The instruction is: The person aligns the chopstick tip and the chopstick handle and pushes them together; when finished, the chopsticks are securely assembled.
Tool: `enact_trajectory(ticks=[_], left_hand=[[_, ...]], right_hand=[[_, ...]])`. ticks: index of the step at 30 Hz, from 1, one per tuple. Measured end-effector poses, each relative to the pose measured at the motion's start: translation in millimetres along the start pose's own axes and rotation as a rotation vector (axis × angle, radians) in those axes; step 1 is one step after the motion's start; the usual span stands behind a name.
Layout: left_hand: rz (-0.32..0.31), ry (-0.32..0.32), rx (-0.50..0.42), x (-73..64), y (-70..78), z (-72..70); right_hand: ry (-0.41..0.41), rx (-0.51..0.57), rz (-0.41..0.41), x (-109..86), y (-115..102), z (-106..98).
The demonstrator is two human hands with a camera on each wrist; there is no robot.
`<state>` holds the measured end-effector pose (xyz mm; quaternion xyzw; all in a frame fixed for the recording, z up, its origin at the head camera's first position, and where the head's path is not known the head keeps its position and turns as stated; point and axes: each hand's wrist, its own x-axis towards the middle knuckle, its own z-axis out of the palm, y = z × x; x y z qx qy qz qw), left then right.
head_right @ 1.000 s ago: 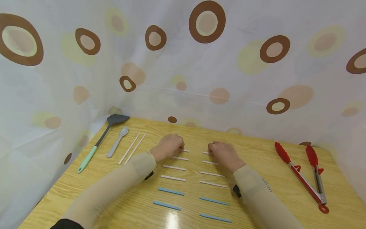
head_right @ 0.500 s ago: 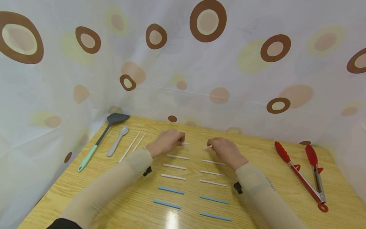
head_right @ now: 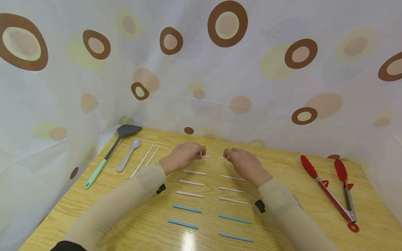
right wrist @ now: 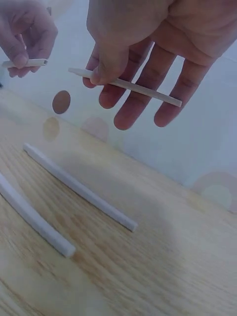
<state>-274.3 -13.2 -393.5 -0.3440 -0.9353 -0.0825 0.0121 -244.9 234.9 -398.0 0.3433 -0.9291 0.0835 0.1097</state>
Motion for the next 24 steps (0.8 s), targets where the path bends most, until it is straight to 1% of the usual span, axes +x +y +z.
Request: enact_trajectory(ticks=[5, 9, 17, 24], left_hand=[[0.019, 0.008, 0.003, -1.0, 5.0, -5.4], [0.043, 0.016, 0.016, -1.6, 7.3, -7.4], [0.062, 0.048, 0.046, -2.1, 9.5, -7.7], [0.069, 0.057, 0.056, -1.9, 10.2, -6.5]], right_hand=[[0.042, 0.043, -0.027, 5.1, -6.4, -4.6], [0.062, 0.052, -0.045, 7.3, -11.5, -7.4], [0.06, 0.056, -0.027, 8.4, -16.1, -7.1], [0.067, 0.053, -0.04, 8.5, -17.2, -7.4]])
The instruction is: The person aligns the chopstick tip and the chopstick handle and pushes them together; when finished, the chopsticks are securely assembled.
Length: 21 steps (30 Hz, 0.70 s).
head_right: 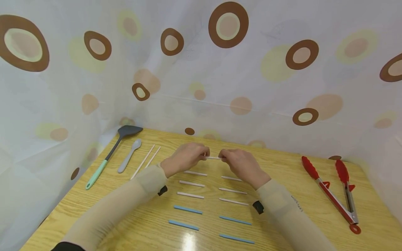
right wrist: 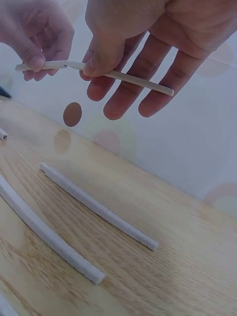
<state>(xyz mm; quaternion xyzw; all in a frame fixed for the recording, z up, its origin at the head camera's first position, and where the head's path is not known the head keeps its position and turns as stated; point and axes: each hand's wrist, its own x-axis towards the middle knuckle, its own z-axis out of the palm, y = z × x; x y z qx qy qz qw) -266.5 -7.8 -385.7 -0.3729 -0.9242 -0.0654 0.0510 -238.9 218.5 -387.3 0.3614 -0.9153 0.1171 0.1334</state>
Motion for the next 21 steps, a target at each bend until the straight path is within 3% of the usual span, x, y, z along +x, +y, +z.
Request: enact_trajectory(ticks=[14, 21], left_hand=[[0.073, 0.086, -0.016, -5.3, -1.1, 2.0], [0.102, 0.103, -0.067, -6.4, -2.6, 2.2]], right_hand=[[-0.058, 0.077, 0.088, 0.4, 0.8, -2.3], [-0.005, 0.055, 0.049, -0.5, 1.2, -2.8]])
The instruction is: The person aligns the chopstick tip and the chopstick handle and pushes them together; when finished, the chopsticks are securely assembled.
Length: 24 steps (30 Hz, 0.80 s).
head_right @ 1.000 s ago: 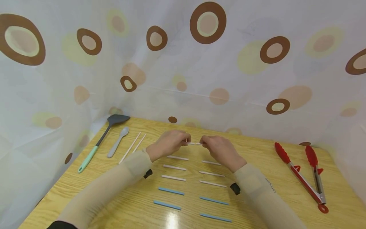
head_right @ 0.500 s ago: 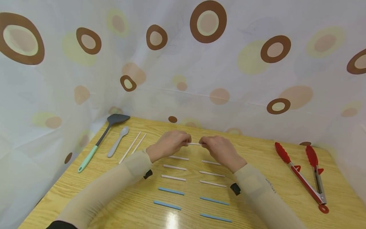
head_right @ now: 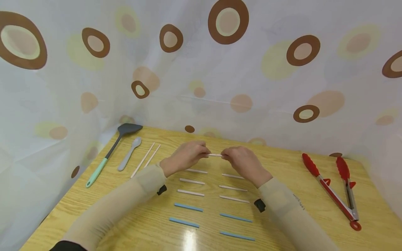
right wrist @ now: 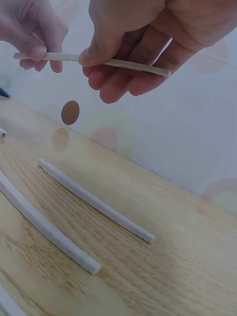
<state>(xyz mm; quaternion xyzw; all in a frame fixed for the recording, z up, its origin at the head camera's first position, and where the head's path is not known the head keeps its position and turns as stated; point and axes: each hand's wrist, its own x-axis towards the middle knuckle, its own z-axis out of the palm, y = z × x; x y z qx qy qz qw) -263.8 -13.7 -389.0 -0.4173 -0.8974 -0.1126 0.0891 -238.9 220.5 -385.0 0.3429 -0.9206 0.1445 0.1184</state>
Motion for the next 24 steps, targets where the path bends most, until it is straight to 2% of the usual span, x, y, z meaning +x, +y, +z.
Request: enact_trajectory(ticks=[8, 14, 18, 24], left_hand=[[0.048, 0.03, -0.017, 1.2, -1.4, 0.0], [0.07, 0.054, -0.085, -1.4, -2.1, -0.9], [0.088, 0.09, -0.105, -2.3, -1.3, -1.1], [0.121, 0.127, -0.076, -3.1, 1.9, 0.5]], right_hand=[[0.049, 0.019, -0.094, 0.2, 3.6, -1.2], [0.064, 0.03, -0.161, -0.3, 0.0, -0.8], [0.082, 0.026, -0.17, -0.8, -2.9, 0.0], [0.126, 0.018, -0.186, -3.4, -4.0, 3.1]])
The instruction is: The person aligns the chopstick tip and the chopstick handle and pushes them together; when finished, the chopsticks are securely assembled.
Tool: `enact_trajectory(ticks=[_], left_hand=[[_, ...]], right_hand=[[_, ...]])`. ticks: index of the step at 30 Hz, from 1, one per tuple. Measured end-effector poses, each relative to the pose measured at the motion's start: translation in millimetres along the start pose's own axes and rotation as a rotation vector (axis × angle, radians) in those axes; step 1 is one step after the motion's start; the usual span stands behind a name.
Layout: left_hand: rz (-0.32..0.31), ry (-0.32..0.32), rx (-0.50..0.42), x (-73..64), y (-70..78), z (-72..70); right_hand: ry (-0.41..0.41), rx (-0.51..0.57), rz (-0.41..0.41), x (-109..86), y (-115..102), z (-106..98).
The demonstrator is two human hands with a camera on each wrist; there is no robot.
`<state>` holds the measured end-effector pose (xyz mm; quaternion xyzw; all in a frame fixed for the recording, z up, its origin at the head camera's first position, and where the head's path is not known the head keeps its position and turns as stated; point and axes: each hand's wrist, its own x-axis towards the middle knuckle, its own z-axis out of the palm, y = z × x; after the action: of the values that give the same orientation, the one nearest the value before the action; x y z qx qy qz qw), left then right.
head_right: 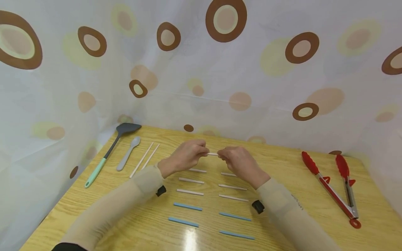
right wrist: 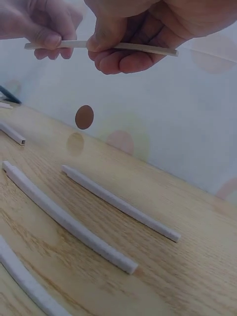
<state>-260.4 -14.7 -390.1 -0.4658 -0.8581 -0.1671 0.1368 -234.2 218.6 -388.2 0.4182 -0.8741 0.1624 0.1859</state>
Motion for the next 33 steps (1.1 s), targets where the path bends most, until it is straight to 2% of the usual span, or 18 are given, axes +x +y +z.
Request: enact_trajectory(ticks=[3, 6, 13, 17, 21, 27, 30, 33], left_hand=[[0.015, 0.014, 0.014, -0.4, 0.0, 1.6], [0.006, -0.008, 0.03, -2.1, 1.2, 2.1], [-0.132, -0.192, 0.097, 1.0, 9.3, -4.3], [-0.166, -0.241, 0.117, -0.1, 9.8, -6.5], [-0.186, -0.272, 0.057, -5.6, 7.0, -9.2], [-0.267, -0.291, -0.069, -16.4, -3.6, -15.7], [-0.315, -0.3, -0.116, -23.1, -9.8, -19.0], [-0.366, -0.307, -0.143, -31.1, -15.7, -23.3]], right_hand=[[-0.006, -0.005, -0.002, -0.1, -0.2, 0.5], [-0.025, -0.003, 0.0, -0.8, -1.1, 2.3], [-0.021, -0.08, -0.061, -1.3, -2.1, 0.4], [-0.018, -0.13, -0.087, 2.1, -3.4, 0.5], [0.018, -0.148, -0.114, 1.6, -1.3, -1.0], [0.084, -0.147, -0.113, -3.1, 10.3, -5.4], [0.058, -0.144, -0.09, -6.7, 12.9, -5.9], [-0.01, -0.129, -0.034, -12.3, 13.5, -4.4]])
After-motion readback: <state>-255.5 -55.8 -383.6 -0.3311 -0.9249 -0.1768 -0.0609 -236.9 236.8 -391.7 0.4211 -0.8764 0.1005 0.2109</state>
